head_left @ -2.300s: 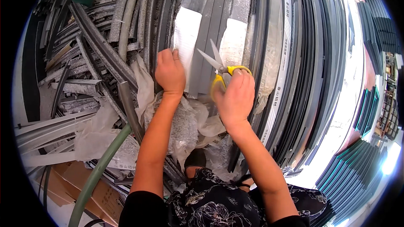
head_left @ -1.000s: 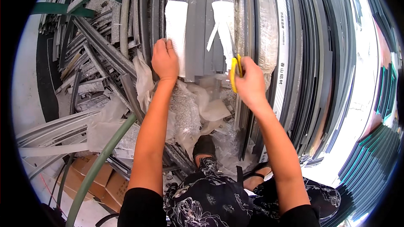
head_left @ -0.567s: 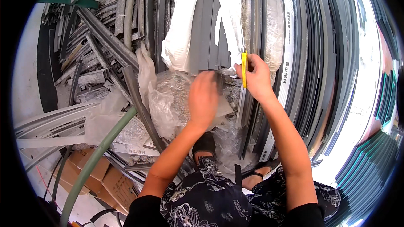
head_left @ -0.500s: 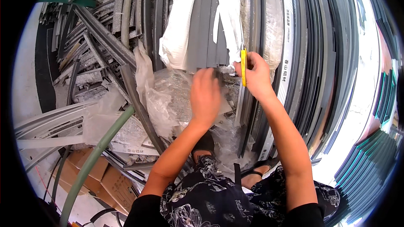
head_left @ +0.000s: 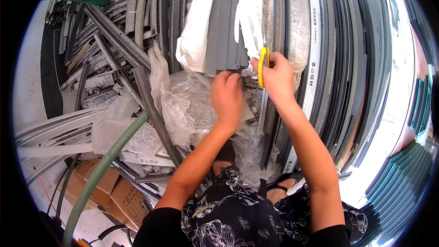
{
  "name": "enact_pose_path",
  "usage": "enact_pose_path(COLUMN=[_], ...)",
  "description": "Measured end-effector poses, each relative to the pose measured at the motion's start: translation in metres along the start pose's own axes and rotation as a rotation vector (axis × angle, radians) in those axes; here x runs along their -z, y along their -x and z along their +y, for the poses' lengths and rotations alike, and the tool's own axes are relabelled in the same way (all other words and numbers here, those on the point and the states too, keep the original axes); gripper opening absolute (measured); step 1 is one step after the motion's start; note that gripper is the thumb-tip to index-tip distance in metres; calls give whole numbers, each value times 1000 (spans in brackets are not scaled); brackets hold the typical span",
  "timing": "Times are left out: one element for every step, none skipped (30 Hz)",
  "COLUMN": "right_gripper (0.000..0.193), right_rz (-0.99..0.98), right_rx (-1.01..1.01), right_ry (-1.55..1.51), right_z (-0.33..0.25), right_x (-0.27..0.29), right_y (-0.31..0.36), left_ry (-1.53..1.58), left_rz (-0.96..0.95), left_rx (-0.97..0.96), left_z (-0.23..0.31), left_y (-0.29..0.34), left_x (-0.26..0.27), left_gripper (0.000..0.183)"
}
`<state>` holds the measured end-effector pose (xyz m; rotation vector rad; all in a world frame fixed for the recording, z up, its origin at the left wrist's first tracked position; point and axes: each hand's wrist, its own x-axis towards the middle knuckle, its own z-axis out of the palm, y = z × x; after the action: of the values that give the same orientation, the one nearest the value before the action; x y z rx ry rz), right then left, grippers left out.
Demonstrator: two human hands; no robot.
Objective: The person uses scissors to cut plastic wrapping and tape from a bundle of metal profiles, then handles and inspects the individual profiles.
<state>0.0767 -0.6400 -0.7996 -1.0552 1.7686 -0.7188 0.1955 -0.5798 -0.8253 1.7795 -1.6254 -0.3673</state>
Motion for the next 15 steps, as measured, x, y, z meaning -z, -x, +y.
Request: enact_pose_path(right_gripper=[35,33,33,32,30,27,27,26,25,25,25,26,26,26,26], right_rz=[36,42,46,88,130,108,108,43,-21,-40,-39,-13,13,14,14], right_rx=[33,37,38,82,127,135,139,137,135,84,88,104,119,138,138], right_ry=[163,244,246,302,356,357,354,286,220,162,160,136,112,95,91], right_z=[-11,-16,-16,-16,-15,-13,-10,-6,-4,-6,-3,1,4,7,7], right_x=[0,-2,-3,-5,-5,-3,-1,1,3,4,1,-3,-5,-4,-3], right_y=[4,4,3,3,3,3,3,2,1,2,3,4,4,4,4], left_ry=[-2,-1,47,93,94,137,179,176,158,140,138,135,131,130,115], left_rz=[56,59,73,89,91,78,66,70,24,-22,-19,-17,-17,-15,-56], left_rx=[-26,-29,-42,-56,-57,-31,-6,-9,-2,4,1,-24,-49,-53,-60], left_z=[-1,-3,-4,-5,-6,-8,-9,-10,-10,-10,-10,-9,-9,-7,-6], left_y=[1,0,0,1,4,5,5,3,0,-3,-3,-3,-4,-5,-5], left_x=[-2,-2,-4,-4,-4,-4,-2,0,0,0,1,0,0,0,3], left_gripper=[12,12,13,14,14,13,13,13,13,13,13,15,17,17,18])
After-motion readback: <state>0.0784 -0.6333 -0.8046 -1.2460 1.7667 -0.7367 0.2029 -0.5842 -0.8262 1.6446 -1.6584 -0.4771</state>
